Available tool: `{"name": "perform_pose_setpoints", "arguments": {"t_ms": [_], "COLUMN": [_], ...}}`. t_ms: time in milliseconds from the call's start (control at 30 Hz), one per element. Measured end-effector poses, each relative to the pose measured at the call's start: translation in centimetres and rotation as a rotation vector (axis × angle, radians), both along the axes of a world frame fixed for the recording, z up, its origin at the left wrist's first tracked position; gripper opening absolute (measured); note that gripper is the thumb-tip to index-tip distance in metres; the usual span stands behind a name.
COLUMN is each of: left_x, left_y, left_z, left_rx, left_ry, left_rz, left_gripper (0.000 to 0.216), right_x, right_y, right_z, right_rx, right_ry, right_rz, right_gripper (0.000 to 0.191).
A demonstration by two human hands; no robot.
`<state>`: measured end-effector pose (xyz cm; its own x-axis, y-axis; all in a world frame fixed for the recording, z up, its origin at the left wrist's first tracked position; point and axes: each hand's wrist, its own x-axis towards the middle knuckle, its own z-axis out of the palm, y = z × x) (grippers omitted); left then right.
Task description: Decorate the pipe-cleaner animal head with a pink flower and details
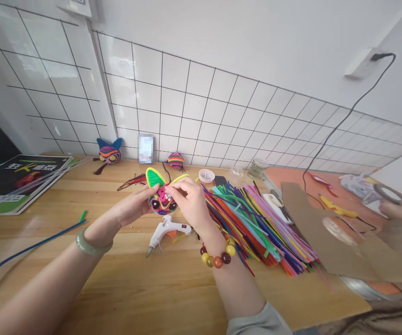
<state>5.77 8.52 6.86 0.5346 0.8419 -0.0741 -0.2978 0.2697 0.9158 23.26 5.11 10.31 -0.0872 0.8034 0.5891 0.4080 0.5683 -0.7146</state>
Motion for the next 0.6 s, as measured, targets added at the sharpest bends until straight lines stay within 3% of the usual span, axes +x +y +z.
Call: {"name": "perform_pose_setpoints", "arguments": {"t_ms": [433,600], "left_x": [0.10,0.09], "left_y": [0.00,0.10], "left_z": [-0.19,-0.40], "left_rx": [0.073,0.083], "left_ry": [0.044,0.051], "left_rz": [0.033,0.050], "left_gripper": [0.037,0.039], "right_x": [-0.01,0.23], "right_y": [0.30,0.00], "right_z": [-0.61,-0.13], "right_rx": [-0.004,-0.203], "right_ry": [-0.025,0.092], "right_rz": [0.001,0.057], "right_gripper": [0.014,0.021]}}
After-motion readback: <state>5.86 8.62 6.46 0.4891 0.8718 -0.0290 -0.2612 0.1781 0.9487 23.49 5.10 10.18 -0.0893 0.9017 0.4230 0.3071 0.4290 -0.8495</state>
